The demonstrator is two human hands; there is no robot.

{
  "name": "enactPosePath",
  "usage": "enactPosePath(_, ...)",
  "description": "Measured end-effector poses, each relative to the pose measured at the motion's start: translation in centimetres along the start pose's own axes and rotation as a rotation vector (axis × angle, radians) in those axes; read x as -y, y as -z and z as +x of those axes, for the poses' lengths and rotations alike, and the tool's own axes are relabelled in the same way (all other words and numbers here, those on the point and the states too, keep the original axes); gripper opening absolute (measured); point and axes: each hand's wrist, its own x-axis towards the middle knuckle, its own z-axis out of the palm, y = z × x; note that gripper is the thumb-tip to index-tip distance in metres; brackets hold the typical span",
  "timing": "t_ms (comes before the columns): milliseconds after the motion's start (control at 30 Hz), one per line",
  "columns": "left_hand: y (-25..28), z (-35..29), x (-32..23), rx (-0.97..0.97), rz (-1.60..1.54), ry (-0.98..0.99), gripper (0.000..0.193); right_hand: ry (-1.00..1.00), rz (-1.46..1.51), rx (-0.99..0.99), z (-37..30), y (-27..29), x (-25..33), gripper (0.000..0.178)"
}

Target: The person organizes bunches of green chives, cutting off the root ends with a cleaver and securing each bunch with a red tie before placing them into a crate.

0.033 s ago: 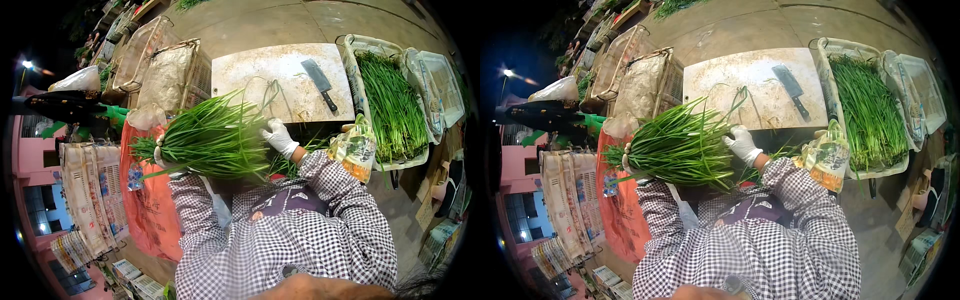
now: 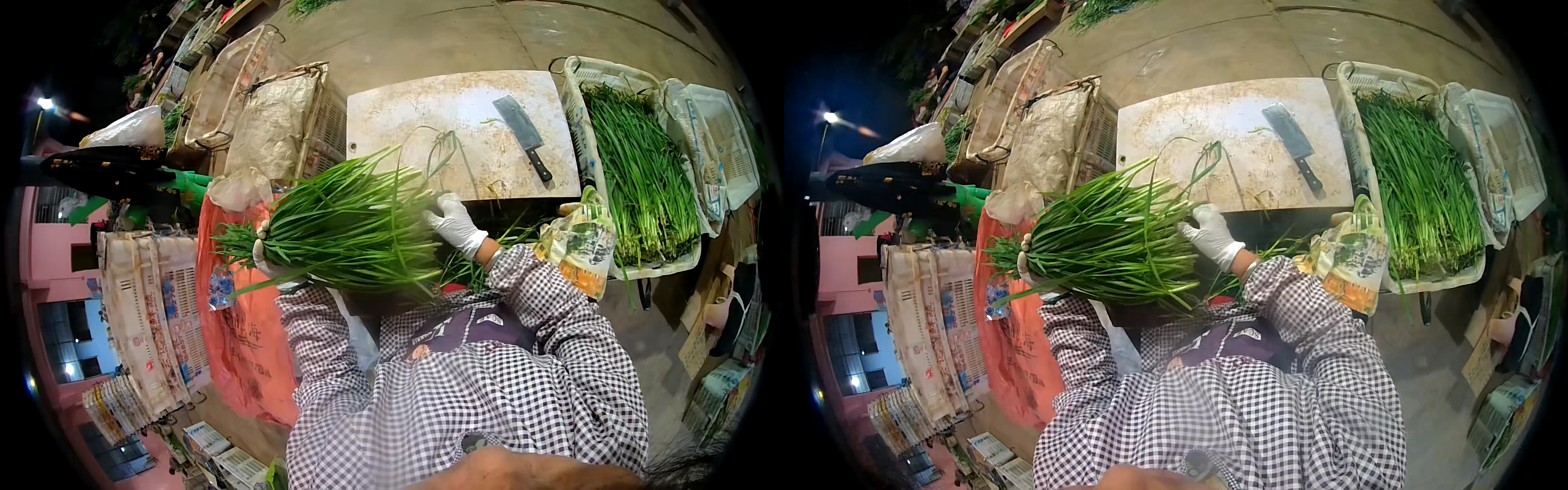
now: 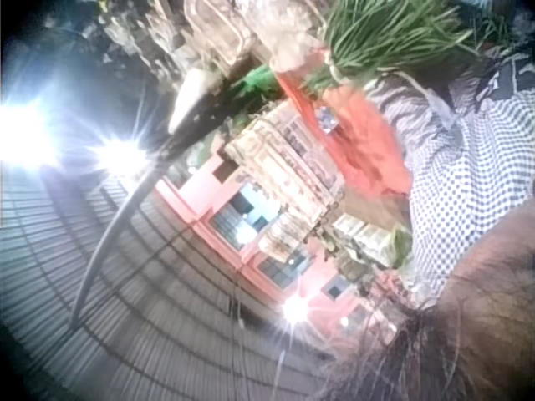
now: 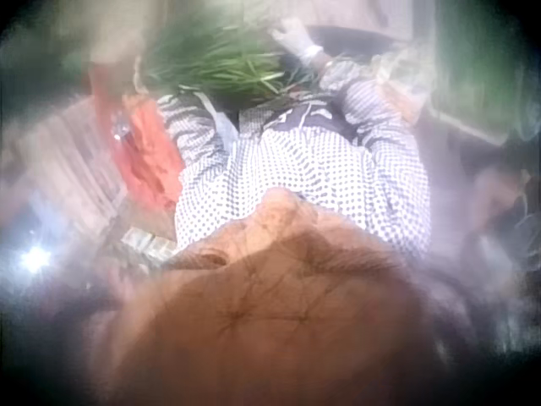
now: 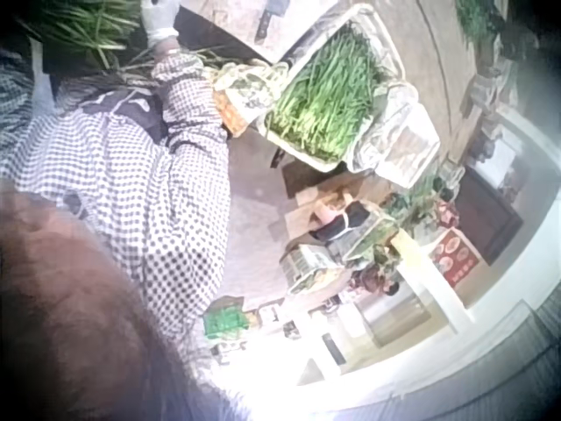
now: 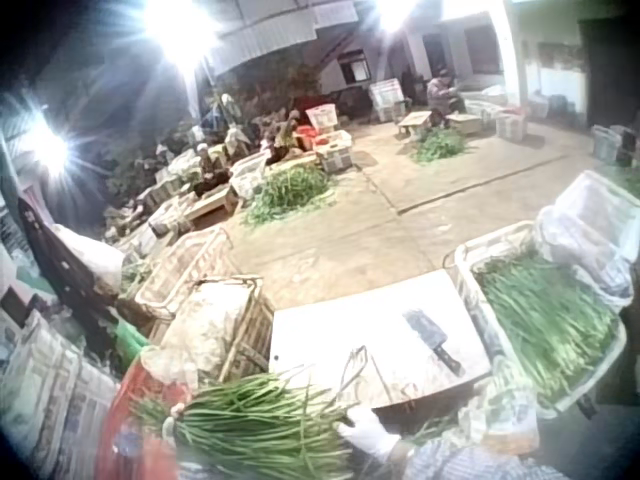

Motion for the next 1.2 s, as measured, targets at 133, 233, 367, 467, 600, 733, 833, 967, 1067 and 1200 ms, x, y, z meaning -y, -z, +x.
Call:
enactPosePath(133, 1.9, -1.6, -1.3, -0.054, -0.004, 0.004, 0.024, -0.192, 0.52, 0.255, -0.1, 0.2, 0.5, 0.03)
enactPosePath(233, 3.0, -3.3, -2.4, -0.162, 0.007, 0.108, 0.028, -0.295, 0.631, 0.363, -0.4, 0.5, 1.4, 0.029)
enactPosePath(367, 5.6, -4.8, -3.2, -0.086, 0.039, 0.066, 0.03, -0.198, 0.525, 0.322, -0.7, 0.4, 0.6, 0.023)
enactPosePath(467, 4.5, -5.1, -1.6, -0.178, -0.012, -0.036, 0.024, -0.096, 0.265, 0.361, -0.4, 3.7, -0.1, 0.02)
enactPosePath(600, 6.7, -5.6, -2.5, -0.259, 0.105, -0.143, 0.025, -0.3, -0.93, 0.485, -0.3, 8.9, -5.5, 0.021)
enactPosePath(733, 5.6, -5.4, -2.1, -0.288, 0.137, -0.116, 0.034, -0.032, -0.79, 0.192, -1.5, 9.1, -0.8, 0.023)
enactPosePath(833, 5.2, -5.0, -2.0, -0.25, 0.122, -0.057, 0.034, 0.18, -0.089, 0.137, -1.5, 3.5, 3.0, 0.022)
enactPosePath(967, 4.5, -3.8, -1.6, -0.166, 0.041, -0.065, 0.034, -0.225, 0.194, 0.138, -1.6, -3.5, 2.8, 0.03)
enactPosePath(1067, 2.7, -3.4, -1.4, -0.115, 0.062, -0.039, 0.025, -0.385, 0.45, 0.123, -1.8, -4.6, 2.0, 0.024)
enactPosePath(1200, 2.7, -4.2, -2.2, -0.09, 0.047, -0.022, 0.023, 0.102, -0.18, 0.077, -1.9, -0.1, 1.6, 0.01)
